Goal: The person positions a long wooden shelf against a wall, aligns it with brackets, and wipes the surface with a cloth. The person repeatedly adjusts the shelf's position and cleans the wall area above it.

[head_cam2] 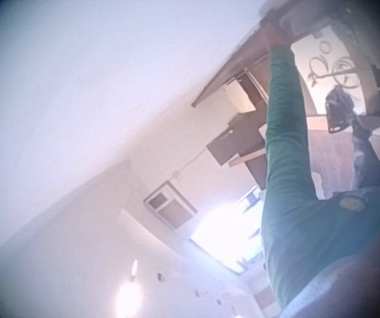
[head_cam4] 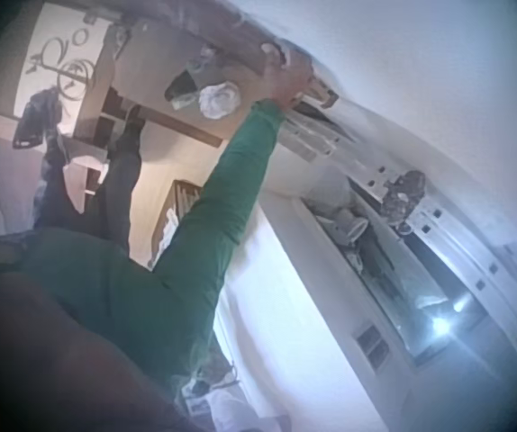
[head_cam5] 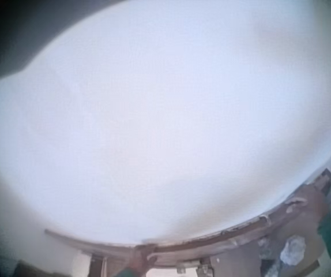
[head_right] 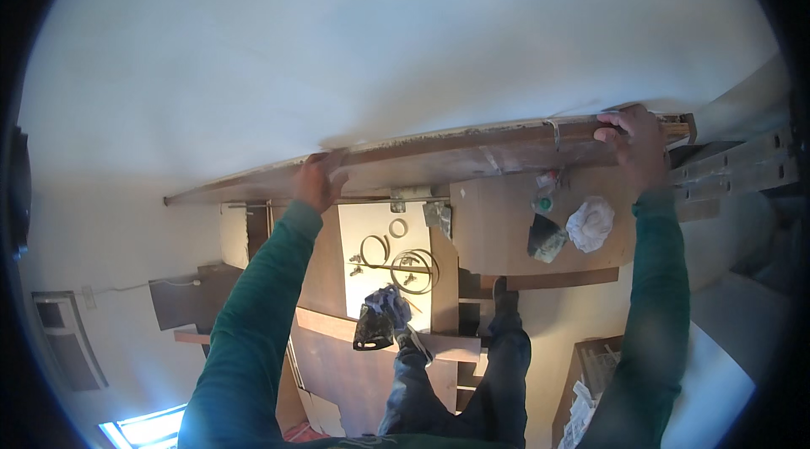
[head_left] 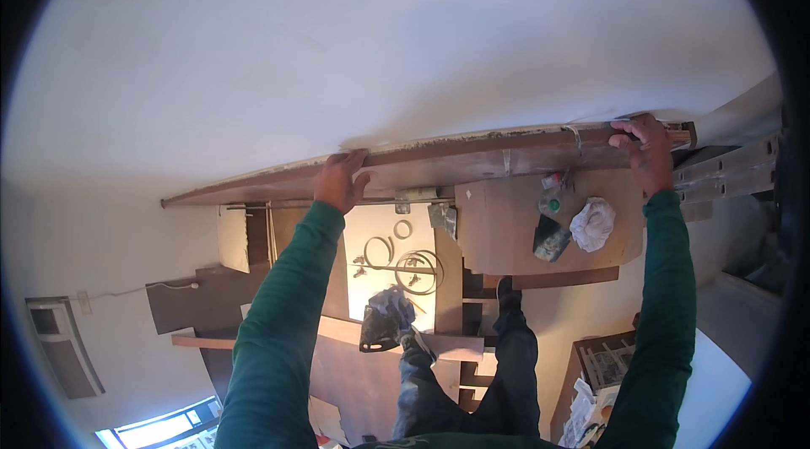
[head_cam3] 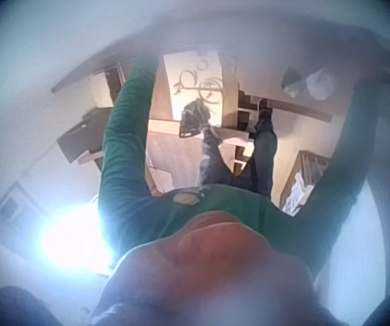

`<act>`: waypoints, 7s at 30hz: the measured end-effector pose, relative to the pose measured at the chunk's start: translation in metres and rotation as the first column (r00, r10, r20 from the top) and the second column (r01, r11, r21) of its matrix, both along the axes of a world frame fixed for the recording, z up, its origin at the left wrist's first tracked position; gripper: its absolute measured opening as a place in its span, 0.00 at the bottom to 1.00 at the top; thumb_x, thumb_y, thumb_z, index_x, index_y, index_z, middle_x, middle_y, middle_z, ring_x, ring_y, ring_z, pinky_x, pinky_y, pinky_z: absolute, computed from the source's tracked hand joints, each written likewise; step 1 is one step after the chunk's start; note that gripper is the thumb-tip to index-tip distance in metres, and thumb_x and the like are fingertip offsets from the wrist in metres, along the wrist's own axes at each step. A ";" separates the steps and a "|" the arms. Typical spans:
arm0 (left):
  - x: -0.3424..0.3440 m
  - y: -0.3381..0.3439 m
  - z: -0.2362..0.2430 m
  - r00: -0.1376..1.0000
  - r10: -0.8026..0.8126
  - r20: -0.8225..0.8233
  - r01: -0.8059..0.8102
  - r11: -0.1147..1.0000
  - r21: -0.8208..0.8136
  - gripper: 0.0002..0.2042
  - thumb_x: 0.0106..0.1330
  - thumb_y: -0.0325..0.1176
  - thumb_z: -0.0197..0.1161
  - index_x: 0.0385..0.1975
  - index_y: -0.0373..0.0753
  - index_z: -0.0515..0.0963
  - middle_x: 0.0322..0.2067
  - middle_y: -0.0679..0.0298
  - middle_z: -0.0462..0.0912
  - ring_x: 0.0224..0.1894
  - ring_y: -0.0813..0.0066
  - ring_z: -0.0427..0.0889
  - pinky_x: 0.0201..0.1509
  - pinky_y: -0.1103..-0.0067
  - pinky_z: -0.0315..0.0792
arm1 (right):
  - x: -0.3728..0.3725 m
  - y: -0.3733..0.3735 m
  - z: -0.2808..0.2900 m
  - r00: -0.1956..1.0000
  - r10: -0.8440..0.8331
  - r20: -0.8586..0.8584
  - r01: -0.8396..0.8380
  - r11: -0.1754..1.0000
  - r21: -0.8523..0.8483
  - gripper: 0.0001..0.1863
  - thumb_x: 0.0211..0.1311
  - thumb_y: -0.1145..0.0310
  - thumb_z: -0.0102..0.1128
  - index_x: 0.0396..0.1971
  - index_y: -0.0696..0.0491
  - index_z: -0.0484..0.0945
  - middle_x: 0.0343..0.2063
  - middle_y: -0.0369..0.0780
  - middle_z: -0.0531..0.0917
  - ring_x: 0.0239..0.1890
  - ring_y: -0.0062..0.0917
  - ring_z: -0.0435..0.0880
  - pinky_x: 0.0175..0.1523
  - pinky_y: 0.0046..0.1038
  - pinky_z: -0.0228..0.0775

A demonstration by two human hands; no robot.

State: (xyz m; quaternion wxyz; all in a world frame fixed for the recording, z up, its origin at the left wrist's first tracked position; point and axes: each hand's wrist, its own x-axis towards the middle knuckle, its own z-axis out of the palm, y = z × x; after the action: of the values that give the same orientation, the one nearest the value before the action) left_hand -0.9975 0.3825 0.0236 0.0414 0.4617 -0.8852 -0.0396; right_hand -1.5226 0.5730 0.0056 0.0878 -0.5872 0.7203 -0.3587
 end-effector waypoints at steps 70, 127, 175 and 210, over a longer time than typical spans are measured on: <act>-0.216 0.078 -0.032 0.953 -0.093 -0.289 0.116 0.991 0.065 0.21 0.63 0.43 0.62 0.53 0.39 0.78 0.50 0.56 0.83 0.57 0.50 0.76 0.65 0.58 0.67 | -0.012 0.004 -0.021 0.995 -0.026 -0.096 0.026 1.000 -0.008 0.18 0.48 0.51 0.72 0.36 0.46 0.88 0.35 0.37 0.81 0.44 0.34 0.77 0.55 0.38 0.63; -0.248 0.081 -0.043 0.926 -0.272 -0.261 0.211 0.948 -0.238 0.09 0.60 0.31 0.68 0.40 0.42 0.84 0.46 0.66 0.86 0.45 0.62 0.83 0.47 0.70 0.79 | 0.008 0.091 -0.050 -0.572 -0.123 0.811 0.410 0.813 0.413 0.27 0.67 0.43 0.59 0.38 0.57 0.77 0.37 0.42 0.82 0.37 0.31 0.82 0.46 0.35 0.77; -0.311 0.099 -0.015 0.929 -0.074 -0.364 0.111 0.991 0.080 0.14 0.56 0.38 0.73 0.42 0.44 0.85 0.35 0.61 0.87 0.42 0.54 0.79 0.46 0.64 0.75 | -0.084 0.041 -0.033 0.309 -0.439 0.844 0.742 0.666 0.075 0.19 0.57 0.69 0.71 0.14 0.55 0.70 0.15 0.25 0.63 0.21 0.13 0.57 0.25 0.23 0.50; -0.314 0.113 -0.025 0.904 -0.105 -0.414 0.117 0.993 0.004 0.17 0.59 0.34 0.69 0.48 0.38 0.83 0.47 0.57 0.82 0.44 0.55 0.76 0.53 0.64 0.72 | -0.084 0.043 -0.030 0.191 -0.347 0.918 0.755 0.649 0.089 0.14 0.55 0.72 0.72 0.22 0.53 0.72 0.19 0.31 0.74 0.23 0.16 0.71 0.30 0.21 0.63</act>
State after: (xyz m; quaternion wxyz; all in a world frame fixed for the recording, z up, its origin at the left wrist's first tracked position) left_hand -1.3117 0.4960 -0.0018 0.2184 0.3924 -0.8806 -0.1512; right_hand -1.6066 0.6157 -0.0242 0.1902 -0.0036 0.6382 -0.7460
